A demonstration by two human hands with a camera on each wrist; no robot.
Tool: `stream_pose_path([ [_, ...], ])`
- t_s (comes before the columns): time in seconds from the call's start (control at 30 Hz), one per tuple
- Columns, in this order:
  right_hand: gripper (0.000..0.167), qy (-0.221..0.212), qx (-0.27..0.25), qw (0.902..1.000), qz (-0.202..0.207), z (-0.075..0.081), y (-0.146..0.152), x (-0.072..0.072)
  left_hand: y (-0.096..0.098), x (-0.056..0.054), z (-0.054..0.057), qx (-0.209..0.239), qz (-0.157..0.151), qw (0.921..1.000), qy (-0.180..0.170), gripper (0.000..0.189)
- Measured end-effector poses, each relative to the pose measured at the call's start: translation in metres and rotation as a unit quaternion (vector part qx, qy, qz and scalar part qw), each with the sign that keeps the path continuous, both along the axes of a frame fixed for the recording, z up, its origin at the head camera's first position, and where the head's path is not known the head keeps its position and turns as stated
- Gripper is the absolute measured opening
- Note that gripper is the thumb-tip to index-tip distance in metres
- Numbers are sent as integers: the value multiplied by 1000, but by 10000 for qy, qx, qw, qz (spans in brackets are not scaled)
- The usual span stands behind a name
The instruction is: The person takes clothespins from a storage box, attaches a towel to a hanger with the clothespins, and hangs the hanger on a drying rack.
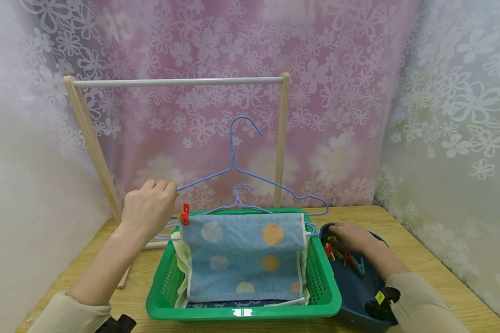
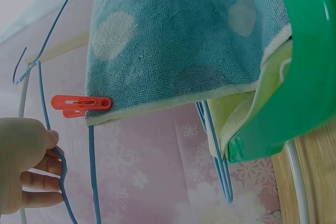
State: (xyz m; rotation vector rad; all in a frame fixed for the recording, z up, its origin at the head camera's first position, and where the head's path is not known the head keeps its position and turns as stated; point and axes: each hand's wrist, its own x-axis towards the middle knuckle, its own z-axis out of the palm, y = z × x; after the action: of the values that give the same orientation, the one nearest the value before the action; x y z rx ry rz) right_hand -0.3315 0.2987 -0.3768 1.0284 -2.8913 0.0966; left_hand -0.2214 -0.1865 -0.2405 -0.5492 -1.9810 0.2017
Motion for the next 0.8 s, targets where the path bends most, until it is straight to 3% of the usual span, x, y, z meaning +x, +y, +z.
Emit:
stream_pose_path([
  [0.3, 20, 359, -256, 9989, 179, 13, 11, 4, -1, -1, -1, 31, -41, 10000, 82, 24],
  [0.5, 16, 954, -82, 9954, 99, 25, 15, 6, -2, -1, 0, 34, -49, 9999, 140, 24],
  [0.8, 24, 1565, -106, 9876, 34, 43, 13, 14, -2, -1, -1, 66, -136, 9995, 290, 25],
])
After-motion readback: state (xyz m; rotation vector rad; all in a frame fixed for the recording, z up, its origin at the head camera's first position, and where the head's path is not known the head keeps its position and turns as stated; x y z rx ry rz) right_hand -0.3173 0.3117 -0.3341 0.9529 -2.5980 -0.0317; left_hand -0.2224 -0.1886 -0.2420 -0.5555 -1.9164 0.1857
